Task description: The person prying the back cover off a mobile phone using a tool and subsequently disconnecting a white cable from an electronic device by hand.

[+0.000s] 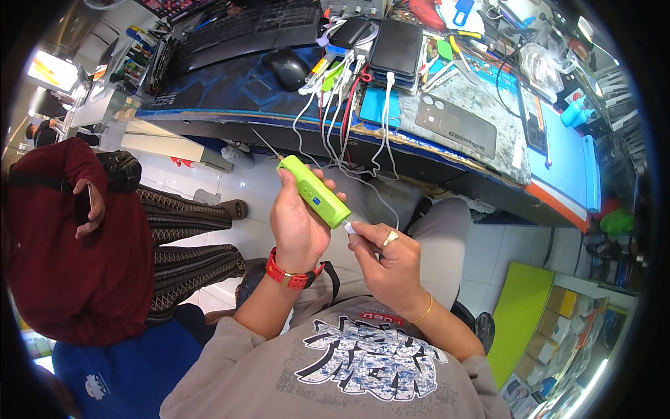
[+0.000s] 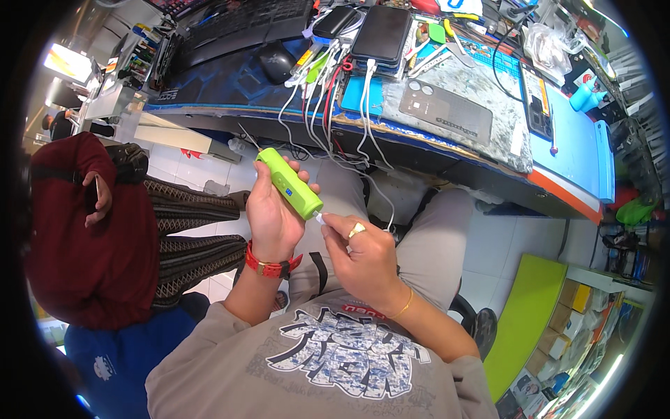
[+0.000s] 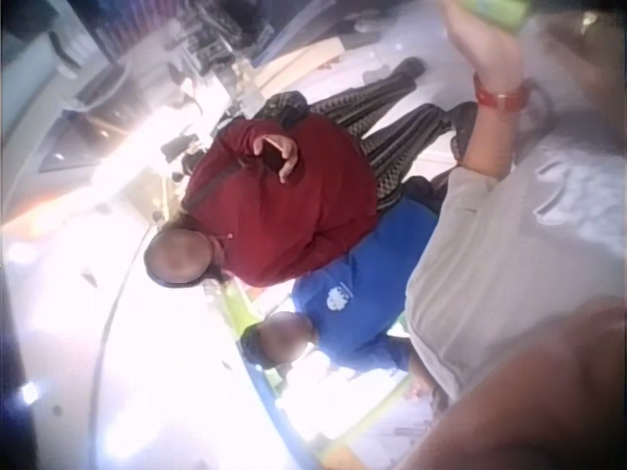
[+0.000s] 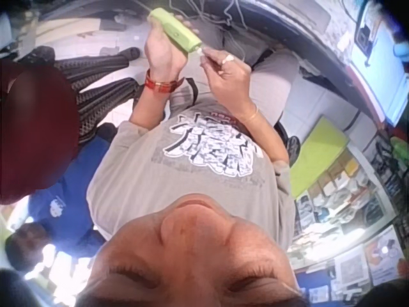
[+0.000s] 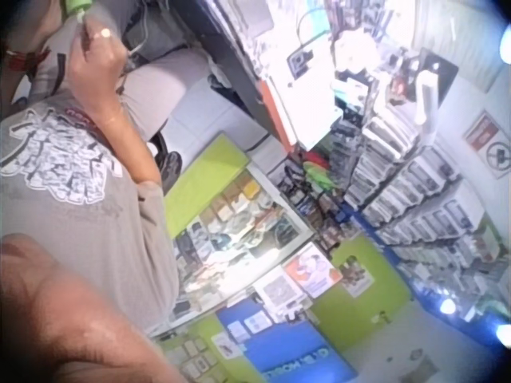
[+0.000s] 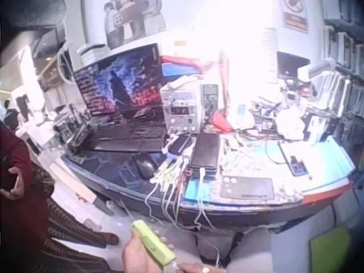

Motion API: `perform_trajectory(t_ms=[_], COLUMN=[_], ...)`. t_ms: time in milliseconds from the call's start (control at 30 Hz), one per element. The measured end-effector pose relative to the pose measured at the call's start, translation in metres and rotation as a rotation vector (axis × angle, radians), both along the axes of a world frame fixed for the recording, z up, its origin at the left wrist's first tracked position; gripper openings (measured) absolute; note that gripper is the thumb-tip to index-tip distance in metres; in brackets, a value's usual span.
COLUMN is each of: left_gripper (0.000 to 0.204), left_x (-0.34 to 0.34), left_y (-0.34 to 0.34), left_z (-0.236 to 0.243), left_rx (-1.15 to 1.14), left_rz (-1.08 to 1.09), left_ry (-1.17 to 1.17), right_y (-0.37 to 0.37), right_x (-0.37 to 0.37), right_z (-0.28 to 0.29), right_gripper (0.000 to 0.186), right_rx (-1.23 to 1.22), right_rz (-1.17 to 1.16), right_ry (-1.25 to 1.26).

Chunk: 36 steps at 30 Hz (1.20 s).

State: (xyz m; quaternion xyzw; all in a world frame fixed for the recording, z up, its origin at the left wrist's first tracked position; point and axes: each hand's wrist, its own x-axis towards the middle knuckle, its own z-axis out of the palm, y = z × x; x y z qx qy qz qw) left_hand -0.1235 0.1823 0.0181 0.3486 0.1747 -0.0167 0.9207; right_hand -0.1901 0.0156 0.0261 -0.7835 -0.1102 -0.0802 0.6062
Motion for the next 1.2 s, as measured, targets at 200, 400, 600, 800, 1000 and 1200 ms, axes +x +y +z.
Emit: perform_trajectory(t_ms=[200, 400, 600, 800, 1000, 1200], left_gripper=[0.049, 0.049, 0.049, 0.047, 0.047, 0.041], left_x=[-0.005, -0.008, 0.030, 0.151, 0.254, 0.302], left_y=[-0.016, -0.026, 0.005, 0.028, -0.028, -0.071], left_z=[0.006, 0.016, 0.069, 0.133, 0.128, 0.113], left_rx=[0.138, 0.222, 0.739, 1.768, 2.311, 2.466], left_rz=[0.043, 0.022, -0.168, -0.251, -0.511, -0.639], left_ry=[-0.057, -0.172, -0.346, -0.825, -0.628, -0.816], right_y=[0.002, -0.003, 0.000, -0.017, -0.030, -0.063], right_x=[-0.005, -0.009, 0.000, -0.011, -0.012, -0.023], right_z=[-0.009, -0.027, 0.002, 0.003, -0.001, -0.013], right_gripper=[0.017, 0.022, 0.050, 0.045, 0.043, 0.041], right_rx=[0.115, 0.323, 0.160, 0.008, -0.006, 0.002], right_rz=[-0.012, 0.060, 0.089, 0.038, 0.000, -0.107], right_ry=[0.085, 0.149, 0.063, 0.108, 0.121, 0.221])
